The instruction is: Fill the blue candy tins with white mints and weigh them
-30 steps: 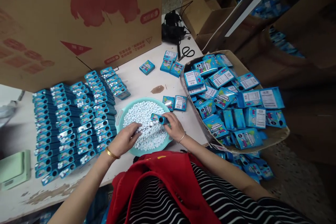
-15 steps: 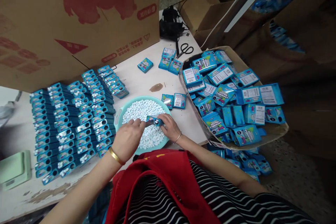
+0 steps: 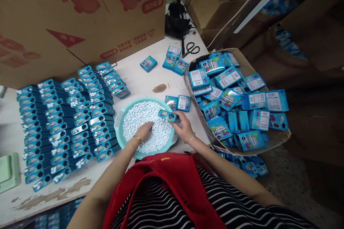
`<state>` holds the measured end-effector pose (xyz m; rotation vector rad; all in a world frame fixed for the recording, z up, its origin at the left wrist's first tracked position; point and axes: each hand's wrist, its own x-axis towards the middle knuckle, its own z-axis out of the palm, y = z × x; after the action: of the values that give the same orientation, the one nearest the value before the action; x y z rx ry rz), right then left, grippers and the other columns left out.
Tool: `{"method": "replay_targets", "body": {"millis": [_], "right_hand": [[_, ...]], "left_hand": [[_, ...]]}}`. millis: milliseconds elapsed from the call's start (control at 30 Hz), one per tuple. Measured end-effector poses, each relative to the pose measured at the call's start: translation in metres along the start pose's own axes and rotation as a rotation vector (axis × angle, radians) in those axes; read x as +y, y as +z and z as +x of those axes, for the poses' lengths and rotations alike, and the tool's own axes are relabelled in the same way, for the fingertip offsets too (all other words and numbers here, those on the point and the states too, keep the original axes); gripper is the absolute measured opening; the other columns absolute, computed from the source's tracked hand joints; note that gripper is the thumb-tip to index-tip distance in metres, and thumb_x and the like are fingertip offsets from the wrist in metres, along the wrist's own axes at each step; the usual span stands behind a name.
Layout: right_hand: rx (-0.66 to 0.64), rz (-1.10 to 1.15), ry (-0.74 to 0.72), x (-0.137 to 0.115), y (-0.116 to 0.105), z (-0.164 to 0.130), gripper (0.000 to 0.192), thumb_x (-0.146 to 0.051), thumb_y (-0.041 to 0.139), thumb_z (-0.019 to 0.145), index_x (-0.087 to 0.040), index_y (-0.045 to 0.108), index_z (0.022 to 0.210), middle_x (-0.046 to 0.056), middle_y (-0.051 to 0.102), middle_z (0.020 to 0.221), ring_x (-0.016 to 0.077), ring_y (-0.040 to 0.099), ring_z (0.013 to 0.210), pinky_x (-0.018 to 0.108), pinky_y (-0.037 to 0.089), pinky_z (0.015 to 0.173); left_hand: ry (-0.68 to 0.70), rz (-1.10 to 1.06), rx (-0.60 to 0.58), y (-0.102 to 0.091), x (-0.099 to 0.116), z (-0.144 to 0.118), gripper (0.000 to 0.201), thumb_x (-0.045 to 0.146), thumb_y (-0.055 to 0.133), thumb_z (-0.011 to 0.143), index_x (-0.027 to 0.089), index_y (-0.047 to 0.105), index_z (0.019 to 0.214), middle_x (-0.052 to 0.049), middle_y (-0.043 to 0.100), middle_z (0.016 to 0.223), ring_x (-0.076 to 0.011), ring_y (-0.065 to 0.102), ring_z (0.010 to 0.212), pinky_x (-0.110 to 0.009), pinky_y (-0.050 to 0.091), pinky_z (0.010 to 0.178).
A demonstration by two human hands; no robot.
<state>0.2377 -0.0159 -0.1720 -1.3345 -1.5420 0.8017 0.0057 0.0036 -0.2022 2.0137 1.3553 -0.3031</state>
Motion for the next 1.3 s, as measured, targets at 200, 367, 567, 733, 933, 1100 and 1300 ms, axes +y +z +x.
{"method": "replay_targets", "body": {"millis": [200,367,567,733,933,1100,1300], "right_hand": [[0.037,0.000,0.045,-0.002,0.000,0.001,0.030,-0.029,0.060,0.083,-0.022,0.053,0.111,0.008,0.061,0.104,0.0236,0.059,0.097,0.039,0.049,0.086],[-0.006,-0.020,-0.005,-0.001,0.002,-0.002,0.030,-0.021,0.056,0.083,-0.022,0.052,0.113,0.010,0.058,0.108,0.0251,0.057,0.103,0.041,0.049,0.089],[-0.141,-0.097,-0.189,-0.005,0.018,-0.009,0.043,-0.006,0.047,0.076,-0.020,0.051,0.116,0.011,0.058,0.111,0.0268,0.053,0.107,0.047,0.047,0.096],[-0.169,-0.120,-0.253,-0.011,0.029,-0.016,0.046,-0.005,0.045,0.075,-0.020,0.050,0.119,0.011,0.059,0.111,0.0271,0.053,0.107,0.050,0.046,0.098],[-0.177,-0.089,-0.214,-0.010,0.031,-0.017,0.048,-0.006,0.045,0.075,-0.021,0.050,0.121,0.011,0.059,0.112,0.0268,0.052,0.108,0.052,0.044,0.099],[-0.134,-0.040,-0.162,-0.005,0.025,-0.015,0.048,-0.007,0.045,0.076,-0.023,0.049,0.121,0.010,0.059,0.113,0.0260,0.053,0.111,0.051,0.043,0.101],[-0.051,0.008,-0.057,0.001,0.013,-0.006,0.038,-0.013,0.051,0.080,-0.023,0.051,0.117,0.010,0.057,0.114,0.0251,0.054,0.111,0.045,0.047,0.096]], "left_hand": [[0.070,-0.159,0.048,-0.006,0.003,-0.018,0.035,0.015,0.046,0.082,0.015,0.050,0.117,-0.010,0.061,0.113,-0.0184,0.059,0.097,-0.033,0.048,0.089],[0.149,-0.235,0.165,-0.047,0.007,-0.068,0.027,0.028,0.047,0.088,0.016,0.050,0.112,-0.008,0.061,0.103,-0.0173,0.059,0.091,-0.031,0.048,0.082],[0.197,-0.002,0.173,-0.100,0.039,-0.098,0.023,0.022,0.042,0.090,0.017,0.050,0.111,-0.009,0.061,0.103,-0.0190,0.058,0.095,-0.033,0.048,0.084],[0.067,0.382,0.065,-0.122,0.082,-0.096,0.032,0.009,0.038,0.087,0.016,0.050,0.116,-0.011,0.062,0.102,-0.0227,0.060,0.092,-0.035,0.050,0.075],[0.056,0.565,0.066,-0.137,0.127,-0.100,0.026,0.011,0.034,0.090,0.015,0.055,0.104,-0.010,0.061,0.086,-0.0215,0.060,0.078,-0.033,0.048,0.068],[0.005,0.532,0.123,-0.132,0.081,-0.099,0.022,0.013,0.036,0.089,0.017,0.055,0.100,-0.009,0.059,0.092,-0.0215,0.059,0.085,-0.031,0.047,0.070],[-0.125,0.213,-0.059,-0.058,-0.010,-0.069,0.020,0.008,0.041,0.080,0.015,0.055,0.093,-0.009,0.057,0.094,-0.0193,0.060,0.083,-0.032,0.047,0.074]]}}
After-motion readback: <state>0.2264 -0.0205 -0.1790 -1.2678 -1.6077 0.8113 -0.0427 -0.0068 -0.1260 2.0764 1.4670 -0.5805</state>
